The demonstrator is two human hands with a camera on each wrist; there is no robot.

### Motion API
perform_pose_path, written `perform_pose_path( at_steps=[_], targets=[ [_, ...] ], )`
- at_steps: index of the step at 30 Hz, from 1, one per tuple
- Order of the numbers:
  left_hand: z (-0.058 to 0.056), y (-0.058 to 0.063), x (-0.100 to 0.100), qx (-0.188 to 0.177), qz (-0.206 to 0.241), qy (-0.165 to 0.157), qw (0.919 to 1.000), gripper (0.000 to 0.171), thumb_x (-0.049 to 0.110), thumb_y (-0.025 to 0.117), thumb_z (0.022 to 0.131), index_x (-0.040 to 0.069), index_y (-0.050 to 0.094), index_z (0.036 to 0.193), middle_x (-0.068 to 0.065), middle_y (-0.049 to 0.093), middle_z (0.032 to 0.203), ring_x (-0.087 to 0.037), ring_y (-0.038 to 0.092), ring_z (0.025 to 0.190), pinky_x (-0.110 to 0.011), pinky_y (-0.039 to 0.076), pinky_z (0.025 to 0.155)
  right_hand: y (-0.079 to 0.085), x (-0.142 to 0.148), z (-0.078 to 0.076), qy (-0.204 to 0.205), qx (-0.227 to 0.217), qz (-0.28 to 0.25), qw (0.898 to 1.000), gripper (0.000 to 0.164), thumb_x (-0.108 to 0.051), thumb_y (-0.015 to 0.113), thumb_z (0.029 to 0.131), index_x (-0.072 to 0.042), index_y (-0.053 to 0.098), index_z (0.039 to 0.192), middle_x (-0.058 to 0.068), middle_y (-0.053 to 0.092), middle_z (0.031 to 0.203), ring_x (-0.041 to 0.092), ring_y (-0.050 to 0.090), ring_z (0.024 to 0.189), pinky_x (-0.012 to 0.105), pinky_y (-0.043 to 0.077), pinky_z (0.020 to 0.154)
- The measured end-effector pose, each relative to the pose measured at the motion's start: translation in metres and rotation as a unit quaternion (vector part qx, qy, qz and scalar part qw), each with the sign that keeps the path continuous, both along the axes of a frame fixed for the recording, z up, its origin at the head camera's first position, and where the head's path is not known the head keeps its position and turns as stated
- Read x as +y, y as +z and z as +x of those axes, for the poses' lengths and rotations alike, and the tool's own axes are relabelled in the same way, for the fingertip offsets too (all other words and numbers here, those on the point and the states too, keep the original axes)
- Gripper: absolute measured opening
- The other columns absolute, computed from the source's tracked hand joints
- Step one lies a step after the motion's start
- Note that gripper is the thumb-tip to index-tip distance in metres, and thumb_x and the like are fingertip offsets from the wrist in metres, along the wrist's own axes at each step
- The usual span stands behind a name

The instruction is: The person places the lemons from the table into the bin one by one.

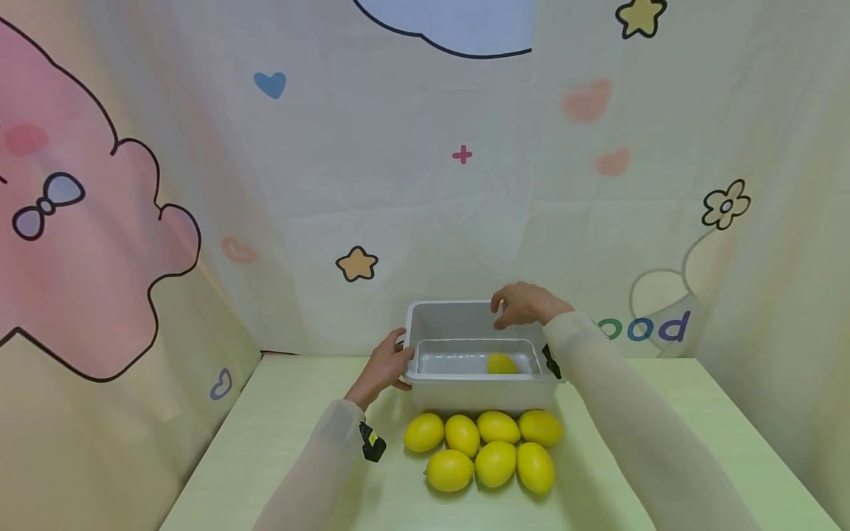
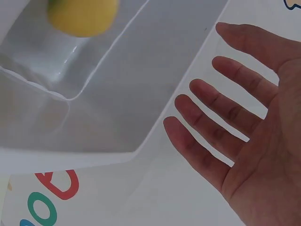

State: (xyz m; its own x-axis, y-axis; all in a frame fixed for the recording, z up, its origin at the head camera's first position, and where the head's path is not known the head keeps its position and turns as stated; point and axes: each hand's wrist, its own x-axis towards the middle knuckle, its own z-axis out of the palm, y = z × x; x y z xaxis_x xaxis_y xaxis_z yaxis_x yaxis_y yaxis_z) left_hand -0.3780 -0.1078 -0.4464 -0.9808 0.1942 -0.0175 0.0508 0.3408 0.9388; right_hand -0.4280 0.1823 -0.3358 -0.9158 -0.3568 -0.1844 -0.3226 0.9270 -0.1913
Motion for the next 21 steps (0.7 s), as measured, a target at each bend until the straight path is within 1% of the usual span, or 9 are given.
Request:
perform_pose_path(
  at_steps=[3,8,13,17,21],
  targets=[
    [0.001,0.000,0.000,0.004,-0.001,-0.003,1.0000,0.060,0.024,0.046,0.099,0.012,0.026,0.154,-0.025,0.044,0.149,-0.046,0.059,0.118,-0.043,0.061,0.059,0.002,0.001,0.003,0.006,0.007,0.001,1.000,0.043,-0.036,0.071,0.087,-0.017,0.064,0.125,0.007,0.067,0.117,0.023,0.061,0.101,0.041,0.052,0.083],
    [0.002,0.001,0.000,0.003,0.002,-0.003,1.0000,0.061,0.025,0.047,0.099,0.013,0.026,0.155,-0.024,0.043,0.150,-0.045,0.059,0.118,-0.043,0.061,0.060,0.007,0.002,0.011,0.021,0.029,0.002,0.999,0.040,-0.035,0.070,0.088,-0.018,0.064,0.123,0.011,0.064,0.123,0.027,0.060,0.106,0.046,0.052,0.088],
    [0.001,0.001,0.000,0.003,0.003,0.000,1.0000,0.061,0.025,0.047,0.099,0.014,0.027,0.155,-0.024,0.043,0.150,-0.043,0.061,0.116,-0.043,0.061,0.060,0.014,0.001,0.023,0.034,0.063,0.004,0.997,0.039,-0.035,0.070,0.088,-0.019,0.064,0.123,0.011,0.064,0.124,0.029,0.059,0.111,0.050,0.051,0.092],
    [0.002,0.002,0.001,0.002,0.002,0.002,1.0000,0.061,0.025,0.047,0.099,0.013,0.027,0.155,-0.024,0.043,0.150,-0.046,0.058,0.119,-0.043,0.061,0.059,0.018,0.001,0.033,0.037,0.087,0.002,0.996,0.041,-0.036,0.071,0.088,-0.020,0.064,0.125,0.008,0.064,0.125,0.030,0.057,0.115,0.052,0.050,0.094],
    [0.004,0.003,0.001,0.004,0.002,-0.001,1.0000,0.061,0.025,0.047,0.099,0.012,0.027,0.155,-0.024,0.043,0.150,-0.046,0.059,0.118,-0.042,0.061,0.059,0.021,0.001,0.045,0.043,0.112,-0.009,0.993,0.042,-0.037,0.070,0.088,-0.020,0.064,0.125,0.007,0.065,0.125,0.029,0.058,0.113,0.051,0.051,0.094]
  ],
)
